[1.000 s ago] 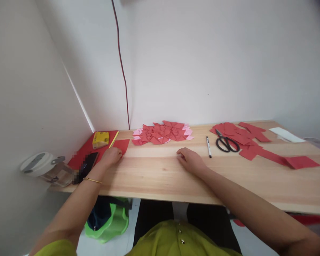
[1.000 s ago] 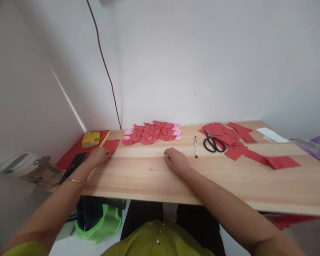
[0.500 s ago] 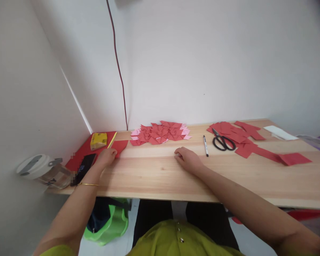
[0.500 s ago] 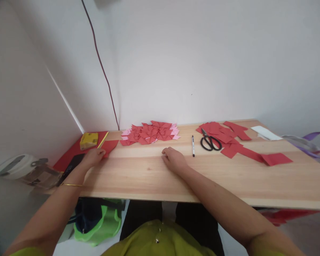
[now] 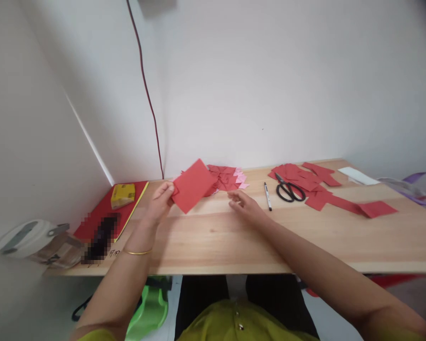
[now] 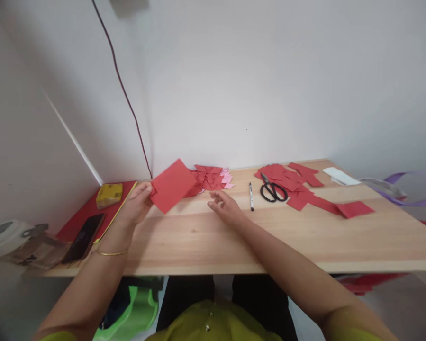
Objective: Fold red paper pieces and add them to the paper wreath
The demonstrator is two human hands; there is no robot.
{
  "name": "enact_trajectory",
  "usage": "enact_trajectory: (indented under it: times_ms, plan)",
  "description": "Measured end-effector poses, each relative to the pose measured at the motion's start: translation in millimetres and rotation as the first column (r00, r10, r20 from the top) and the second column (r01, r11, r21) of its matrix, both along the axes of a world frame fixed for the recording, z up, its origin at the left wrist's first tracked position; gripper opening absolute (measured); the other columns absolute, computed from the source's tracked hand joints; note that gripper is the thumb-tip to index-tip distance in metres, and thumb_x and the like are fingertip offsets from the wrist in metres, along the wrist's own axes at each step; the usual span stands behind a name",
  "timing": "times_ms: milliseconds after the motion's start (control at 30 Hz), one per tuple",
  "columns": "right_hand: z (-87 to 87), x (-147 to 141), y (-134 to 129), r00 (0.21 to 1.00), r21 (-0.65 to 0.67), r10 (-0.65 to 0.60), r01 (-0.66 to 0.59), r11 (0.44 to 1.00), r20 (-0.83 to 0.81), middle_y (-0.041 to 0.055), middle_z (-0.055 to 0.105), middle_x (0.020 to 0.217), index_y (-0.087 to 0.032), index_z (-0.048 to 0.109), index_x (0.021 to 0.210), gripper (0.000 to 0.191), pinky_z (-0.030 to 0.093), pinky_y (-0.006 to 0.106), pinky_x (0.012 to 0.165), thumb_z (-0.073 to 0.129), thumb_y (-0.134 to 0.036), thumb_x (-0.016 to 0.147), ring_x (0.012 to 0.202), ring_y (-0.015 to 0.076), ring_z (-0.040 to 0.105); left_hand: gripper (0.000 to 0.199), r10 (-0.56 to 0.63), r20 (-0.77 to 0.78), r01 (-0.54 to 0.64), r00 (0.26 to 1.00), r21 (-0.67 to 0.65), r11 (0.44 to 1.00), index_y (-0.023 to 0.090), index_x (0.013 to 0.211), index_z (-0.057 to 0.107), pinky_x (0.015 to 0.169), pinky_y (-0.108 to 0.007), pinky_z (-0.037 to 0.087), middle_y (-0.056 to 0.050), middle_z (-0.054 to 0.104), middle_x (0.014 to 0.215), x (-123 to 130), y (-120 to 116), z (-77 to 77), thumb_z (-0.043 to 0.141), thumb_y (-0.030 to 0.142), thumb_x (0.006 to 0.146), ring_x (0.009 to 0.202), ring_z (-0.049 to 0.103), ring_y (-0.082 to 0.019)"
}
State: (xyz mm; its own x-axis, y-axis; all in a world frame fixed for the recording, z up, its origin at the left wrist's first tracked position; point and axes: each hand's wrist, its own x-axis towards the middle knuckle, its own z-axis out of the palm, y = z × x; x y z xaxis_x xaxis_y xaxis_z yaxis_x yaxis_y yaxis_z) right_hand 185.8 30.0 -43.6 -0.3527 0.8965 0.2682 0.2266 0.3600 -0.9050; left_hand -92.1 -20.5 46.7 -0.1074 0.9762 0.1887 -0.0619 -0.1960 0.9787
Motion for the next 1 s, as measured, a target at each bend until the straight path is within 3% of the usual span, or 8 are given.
enact_trajectory:
  times_ms: [100,200,300,600,767,867,933,1000]
  plan:
    - [8.4,6.9,7.4,0.965,-0.095,0.078,-0.105,0.99,-0.251,0.0092,0.06,0.112,-0.024,0.052,0.119,0.045,0.048,0.032,0.074,0.039,-0.054,0.087,0.096,0.02,0.059,0.03,-0.197,0.056,0.202,0.979,-0.103,0.974,0.016,0.069,0.048,0.056,-0.019,0.036,0.004,0.045,0.064,31.6,10.6,-13.1,0.068,0.039,0.07,0.058,0.042,-0.008]
    - [15.5,15.8,9.8,0.959,-0.116,0.094,-0.129,0.985,-0.269,0.0043,0.062,0.084,-0.02,0.06,0.096,0.035,0.046,0.029,0.069,0.051,-0.052,0.083,0.074,0.0158,0.057,0.033,-0.222,0.024,0.223,0.975,-0.15,0.963,0.016,0.068,0.048,0.053,-0.019,0.033,0.004,0.045,0.062,52.9,22.3,-25.4,0.067,0.042,0.071,0.055,0.04,-0.007]
    - [17.9,21.7,11.1,0.972,-0.091,0.044,-0.066,0.994,-0.23,0.0002,0.055,0.068,-0.019,0.059,0.078,0.034,0.045,0.027,0.067,0.051,-0.051,0.084,0.065,0.0131,0.051,0.035,-0.167,0.012,0.167,0.986,-0.148,0.975,0.017,0.069,0.046,0.053,-0.019,0.035,0.005,0.045,0.063,63.8,35.2,-34.4,0.065,0.046,0.071,0.055,0.041,-0.008]
    - [25.8,27.1,14.0,0.963,-0.135,0.001,-0.038,0.99,-0.268,0.0077,0.065,0.084,-0.019,0.06,0.105,0.055,0.049,0.031,0.07,0.025,-0.059,0.09,0.077,0.0193,0.062,0.027,-0.055,-0.291,0.033,0.955,-0.08,0.996,0.018,0.07,0.045,0.054,-0.019,0.035,0.004,0.039,0.065,64.4,52.7,-58.3,0.054,0.041,0.08,0.058,0.037,-0.009]
    - [27.5,27.2,11.5,0.992,-0.15,-0.017,-0.001,0.989,-0.124,0.0054,0.068,0.093,-0.019,0.064,0.094,0.032,0.049,0.032,0.078,0.06,-0.047,0.078,0.087,0.0219,0.062,0.025,-0.092,-0.268,0.072,0.959,-0.083,0.994,0.018,0.073,0.05,0.057,-0.019,0.037,0.003,0.045,0.068,64.6,48.4,-63.6,0.053,0.042,0.081,0.062,0.042,-0.01]
    - [22.7,26.2,10.8,0.992,-0.189,-0.069,0.048,0.981,-0.107,0.0054,0.069,0.09,-0.019,0.066,0.092,0.03,0.05,0.031,0.071,0.06,-0.045,0.079,0.083,0.0216,0.063,0.031,-0.122,-0.206,0.108,0.971,-0.078,0.991,0.018,0.087,0.056,0.063,-0.022,0.04,0.001,0.054,0.078,66.0,46.4,-64.6,0.066,0.042,0.071,0.068,0.049,-0.011]
    - [20.9,24.9,10.0,0.988,-0.215,-0.066,0.035,0.976,-0.138,0.005,0.069,0.087,-0.019,0.066,0.093,0.03,0.051,0.031,0.068,0.06,-0.046,0.079,0.081,0.0211,0.063,0.035,-0.067,-0.249,0.06,0.966,-0.036,0.998,0.017,0.09,0.059,0.066,-0.023,0.04,0.0,0.058,0.081,66.4,45.0,-64.6,0.071,0.04,0.066,0.071,0.051,-0.012]
    - [21.5,23.0,8.4,0.984,-0.243,-0.02,-0.025,0.97,-0.179,0.0047,0.069,0.087,-0.02,0.066,0.094,0.031,0.051,0.03,0.067,0.06,-0.045,0.079,0.08,0.0205,0.063,0.027,0.026,-0.316,-0.022,0.948,0.016,1.0,0.016,0.082,0.061,0.066,-0.023,0.04,0.0,0.057,0.075,66.4,42.8,-63.3,0.066,0.041,0.072,0.069,0.05,-0.012]
